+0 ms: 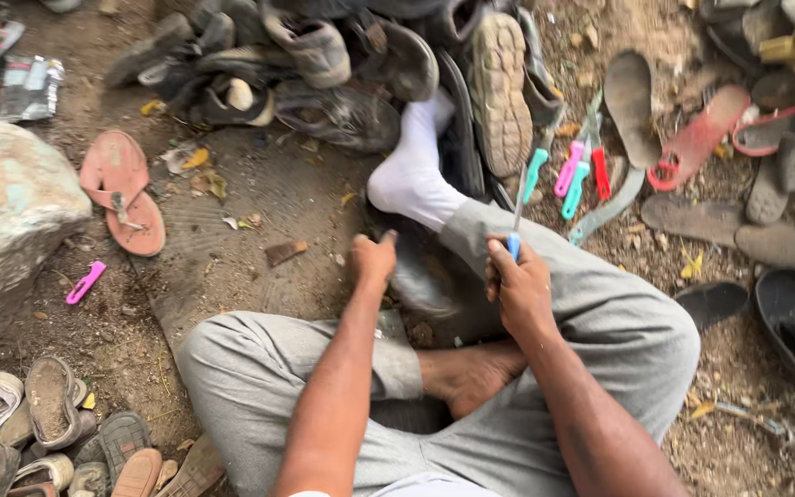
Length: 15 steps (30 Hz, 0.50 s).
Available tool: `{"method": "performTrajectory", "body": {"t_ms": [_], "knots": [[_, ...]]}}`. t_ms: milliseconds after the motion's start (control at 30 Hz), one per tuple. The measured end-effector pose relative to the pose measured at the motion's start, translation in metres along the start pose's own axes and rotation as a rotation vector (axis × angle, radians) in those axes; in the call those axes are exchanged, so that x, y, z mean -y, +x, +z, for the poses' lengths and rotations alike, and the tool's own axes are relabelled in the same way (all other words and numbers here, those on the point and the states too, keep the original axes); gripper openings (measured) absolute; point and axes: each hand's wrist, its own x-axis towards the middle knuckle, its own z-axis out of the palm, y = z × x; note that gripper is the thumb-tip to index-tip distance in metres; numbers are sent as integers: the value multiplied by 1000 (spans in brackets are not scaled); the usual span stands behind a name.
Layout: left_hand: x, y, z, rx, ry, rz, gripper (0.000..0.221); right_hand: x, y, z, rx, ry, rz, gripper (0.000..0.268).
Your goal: The person sits on the ground and uses a small blade to scrape, cut, and trim various parts of a shoe and a flip-flop, handling a sole and an upper part separately.
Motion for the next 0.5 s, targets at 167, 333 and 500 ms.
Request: {"method": "performTrajectory", "body": {"t_ms": [167,333,500], "knots": [[8,-3,0,72,-272,-44,43,5,-17,-3,-72,-43,26,23],[116,-43,-106,70,-756,-63,34,5,-33,-12,-71,-55,36,25],[186,-97,-243,-260,-754,49,34,4,-27,-5,-10,-64,36,24]]}}
